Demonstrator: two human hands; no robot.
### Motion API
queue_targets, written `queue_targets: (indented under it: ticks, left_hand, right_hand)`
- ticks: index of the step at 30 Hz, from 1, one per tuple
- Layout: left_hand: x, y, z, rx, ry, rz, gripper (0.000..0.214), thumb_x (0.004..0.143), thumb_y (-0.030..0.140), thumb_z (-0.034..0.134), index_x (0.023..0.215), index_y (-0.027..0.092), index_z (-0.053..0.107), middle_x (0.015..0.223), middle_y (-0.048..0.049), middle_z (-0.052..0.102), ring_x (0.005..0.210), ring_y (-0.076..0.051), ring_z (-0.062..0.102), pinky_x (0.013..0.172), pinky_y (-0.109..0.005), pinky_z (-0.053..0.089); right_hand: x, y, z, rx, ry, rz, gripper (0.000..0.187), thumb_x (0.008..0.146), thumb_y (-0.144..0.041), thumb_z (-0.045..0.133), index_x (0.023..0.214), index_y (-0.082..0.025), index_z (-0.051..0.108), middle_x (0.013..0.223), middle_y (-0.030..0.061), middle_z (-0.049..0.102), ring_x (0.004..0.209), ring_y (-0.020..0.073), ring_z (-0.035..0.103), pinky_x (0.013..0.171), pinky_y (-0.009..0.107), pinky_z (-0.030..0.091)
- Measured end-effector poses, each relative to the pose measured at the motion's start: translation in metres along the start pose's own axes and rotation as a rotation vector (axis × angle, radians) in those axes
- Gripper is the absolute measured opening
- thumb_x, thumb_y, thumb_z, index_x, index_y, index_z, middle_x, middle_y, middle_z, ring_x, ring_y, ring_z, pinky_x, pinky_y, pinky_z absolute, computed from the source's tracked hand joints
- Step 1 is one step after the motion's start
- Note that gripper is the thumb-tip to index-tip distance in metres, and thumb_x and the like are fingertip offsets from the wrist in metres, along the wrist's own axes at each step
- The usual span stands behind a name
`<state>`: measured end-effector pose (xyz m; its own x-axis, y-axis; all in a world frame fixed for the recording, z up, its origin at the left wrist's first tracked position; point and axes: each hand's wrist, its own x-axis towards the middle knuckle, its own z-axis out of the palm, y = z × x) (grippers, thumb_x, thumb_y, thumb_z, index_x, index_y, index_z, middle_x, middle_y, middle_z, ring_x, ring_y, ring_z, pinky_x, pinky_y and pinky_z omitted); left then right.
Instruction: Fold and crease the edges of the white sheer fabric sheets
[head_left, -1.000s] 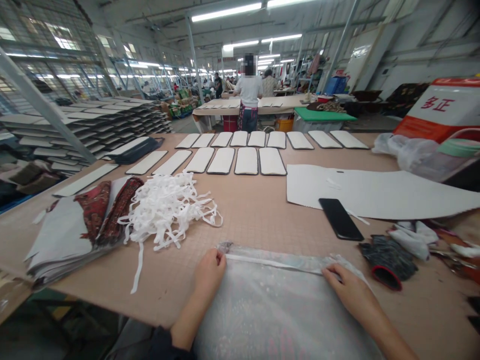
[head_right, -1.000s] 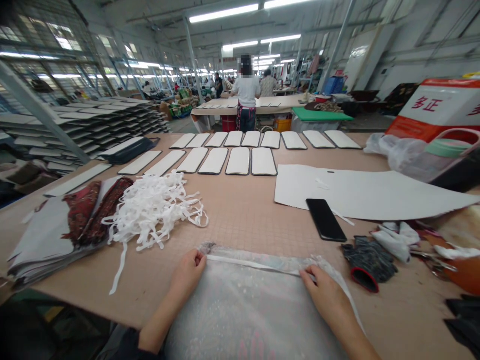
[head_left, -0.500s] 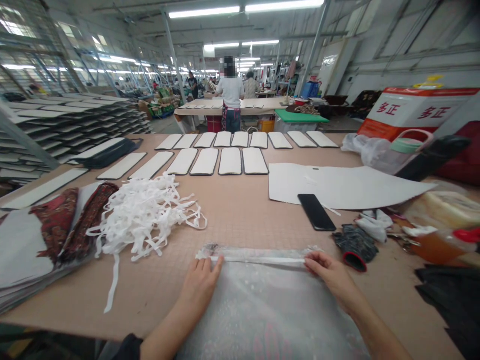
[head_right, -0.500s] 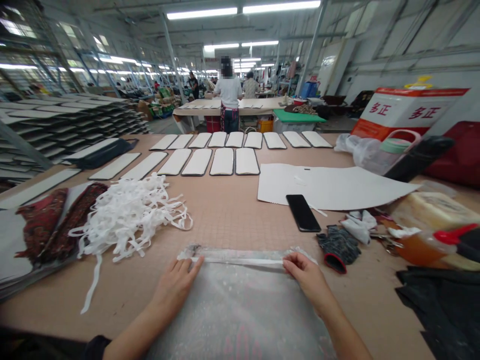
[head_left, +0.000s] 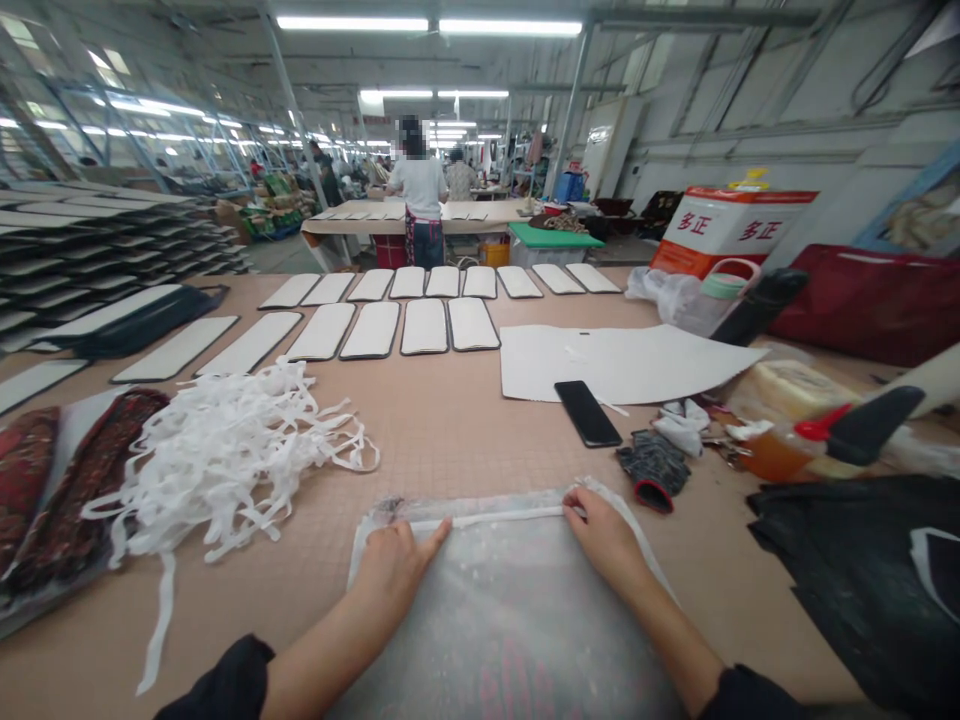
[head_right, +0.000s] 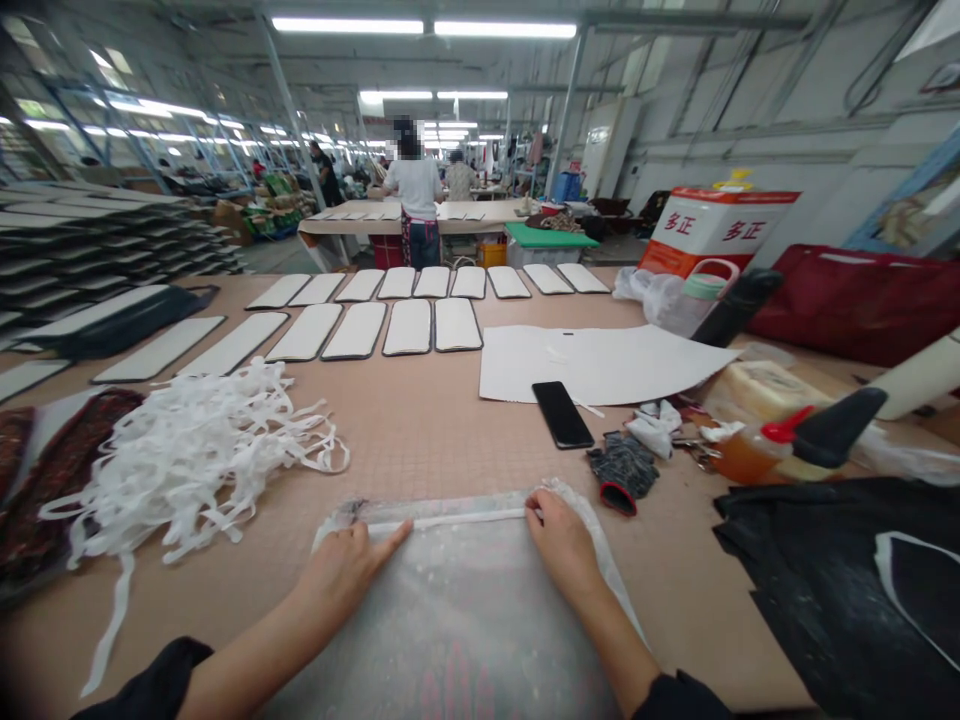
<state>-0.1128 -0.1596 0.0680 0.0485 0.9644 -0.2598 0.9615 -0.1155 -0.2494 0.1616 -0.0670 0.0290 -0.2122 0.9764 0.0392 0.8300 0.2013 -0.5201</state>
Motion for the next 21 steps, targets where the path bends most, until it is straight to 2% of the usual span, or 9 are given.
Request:
queue_targets:
  ticks: [3, 6, 9, 12, 14, 16, 21]
  left_hand:
    - [0.004, -0.002, -0.004, -0.013, -0.014, 0.039, 0.062, 0.079, 0.003, 0.038, 0.127, 0.042, 0.038, 0.076, -0.0063, 0.055, 0.068, -0.021, 0.057, 0.06, -0.032, 0.04]
    - [0.01, 0.001, -0.015, 0.015, 0.047, 0.156, 0.045, 0.081, 0.007, 0.041, 0.12, 0.028, 0.051, 0.086, -0.011, 0.059, 0.079, -0.024, 0.057, 0.066, -0.037, 0.042]
    - [0.021, 0.02, -0.028, -0.026, 0.109, 0.28, 0.032, 0.083, 0.009, 0.038, 0.105, 0.016, 0.06, 0.096, -0.0119, 0.059, 0.089, -0.025, 0.054, 0.071, -0.037, 0.042]
    - [0.033, 0.052, -0.032, -0.116, 0.196, 0.371, 0.04, 0.084, 0.007, 0.033, 0.12, 0.014, 0.048, 0.105, -0.0105, 0.057, 0.092, -0.023, 0.052, 0.072, -0.034, 0.043]
    - [0.039, 0.071, -0.03, -0.145, 0.212, 0.373, 0.042, 0.084, 0.008, 0.032, 0.124, 0.015, 0.043, 0.109, -0.0106, 0.056, 0.094, -0.024, 0.052, 0.073, -0.035, 0.044]
    - [0.042, 0.084, -0.027, -0.15, 0.193, 0.34, 0.039, 0.084, 0.008, 0.033, 0.12, 0.014, 0.048, 0.108, -0.0105, 0.056, 0.094, -0.026, 0.052, 0.072, -0.038, 0.045]
    - [0.046, 0.09, -0.026, -0.15, 0.203, 0.31, 0.038, 0.082, 0.005, 0.032, 0.114, 0.011, 0.051, 0.106, -0.0116, 0.055, 0.096, -0.026, 0.051, 0.076, -0.04, 0.046]
  right_hand:
    - [0.0, 0.0, 0.002, -0.046, 0.026, -0.009, 0.013, 0.078, -0.021, 0.039, 0.074, -0.019, 0.051, 0.078, 0.0044, 0.06, 0.078, 0.0185, 0.054, 0.071, 0.029, 0.038]
    - [0.001, 0.001, 0.005, -0.065, 0.042, -0.025, 0.012, 0.078, -0.019, 0.04, 0.074, -0.019, 0.051, 0.078, 0.0041, 0.059, 0.078, 0.0177, 0.054, 0.071, 0.028, 0.038]
    - [0.002, 0.001, 0.006, -0.085, 0.053, -0.034, 0.011, 0.078, -0.017, 0.041, 0.074, -0.019, 0.051, 0.078, 0.004, 0.059, 0.078, 0.0178, 0.054, 0.07, 0.028, 0.038]
    - [0.002, -0.001, 0.008, -0.109, 0.061, -0.035, 0.011, 0.079, -0.017, 0.042, 0.075, -0.019, 0.052, 0.079, 0.0043, 0.06, 0.079, 0.0181, 0.054, 0.072, 0.028, 0.038]
    - [0.002, -0.001, 0.008, -0.138, 0.075, -0.041, 0.011, 0.08, -0.018, 0.042, 0.076, -0.019, 0.053, 0.08, 0.0047, 0.061, 0.08, 0.0186, 0.054, 0.072, 0.029, 0.037]
    - [0.003, 0.002, 0.007, -0.169, 0.097, -0.045, 0.011, 0.08, -0.018, 0.043, 0.078, -0.019, 0.054, 0.082, 0.0051, 0.061, 0.082, 0.0194, 0.054, 0.074, 0.03, 0.037]
    - [0.006, 0.026, -0.005, -0.041, 0.109, 0.03, 0.013, 0.078, -0.016, 0.042, 0.078, -0.019, 0.055, 0.083, 0.0046, 0.061, 0.084, 0.0186, 0.053, 0.076, 0.029, 0.038]
